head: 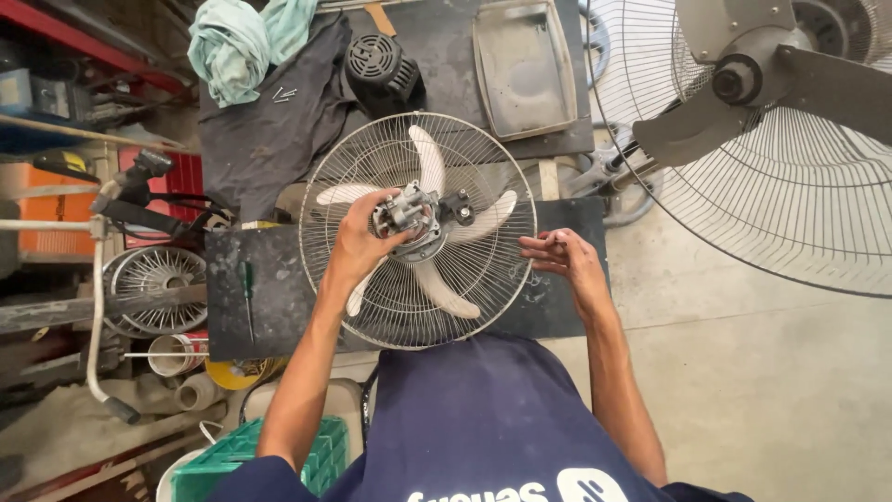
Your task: The person is disassembling an electric fan on a workbench, removing the front grill and using a screwdriver to access the motor assembly.
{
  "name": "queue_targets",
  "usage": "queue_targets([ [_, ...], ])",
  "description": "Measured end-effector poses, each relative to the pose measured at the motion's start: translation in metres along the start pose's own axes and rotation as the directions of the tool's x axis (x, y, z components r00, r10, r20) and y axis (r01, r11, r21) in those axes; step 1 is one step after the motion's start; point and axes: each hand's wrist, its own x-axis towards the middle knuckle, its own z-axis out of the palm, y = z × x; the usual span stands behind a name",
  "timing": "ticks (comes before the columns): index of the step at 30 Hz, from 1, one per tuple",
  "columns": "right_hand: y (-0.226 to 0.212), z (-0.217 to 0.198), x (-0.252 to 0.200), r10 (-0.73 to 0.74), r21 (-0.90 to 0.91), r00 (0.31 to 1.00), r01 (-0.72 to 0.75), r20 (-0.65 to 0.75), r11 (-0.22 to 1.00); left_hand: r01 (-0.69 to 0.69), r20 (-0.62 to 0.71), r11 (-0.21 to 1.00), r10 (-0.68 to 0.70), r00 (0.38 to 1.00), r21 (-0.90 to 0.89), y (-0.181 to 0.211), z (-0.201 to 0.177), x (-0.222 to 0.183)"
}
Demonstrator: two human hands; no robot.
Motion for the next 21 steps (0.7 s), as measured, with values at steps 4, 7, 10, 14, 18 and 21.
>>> queue_targets([
  [4,0.003,-0.004,0.002,-0.001,0.007,1.000,0.001,-0.007,1.000,0.006,0.016,1.000,-0.006,1.000,-0.016,-0.010,-0.001,0.000],
  [7,0.005,-0.004,0.004,-0.004,-0.003,1.000,0.004,0.006,1.000,0.049,0.060,0.998,-0.046,0.997,-0.034,-0.008,-0.002,-0.004],
  [10,0.000,0.000,0.003,-0.010,-0.011,1.000,0.010,0.008,1.000,0.057,0.058,0.997,-0.054,0.997,-0.052,-0.015,0.004,-0.002],
  [14,-0.001,0.007,0.001,-0.004,-0.029,1.000,0.005,0.024,1.000,0.043,0.035,0.998,-0.041,0.999,-0.053,-0.038,0.014,-0.001],
  [18,0.002,0.005,0.005,-0.001,-0.009,0.999,0.001,0.049,1.000,0.029,0.058,0.999,-0.028,0.998,-0.020,-0.022,0.010,-0.005],
  [21,0.008,-0.002,0.007,0.019,-0.008,0.998,-0.018,0.052,1.000,0.087,0.066,0.995,-0.083,0.994,-0.053,0.021,-0.007,-0.008],
])
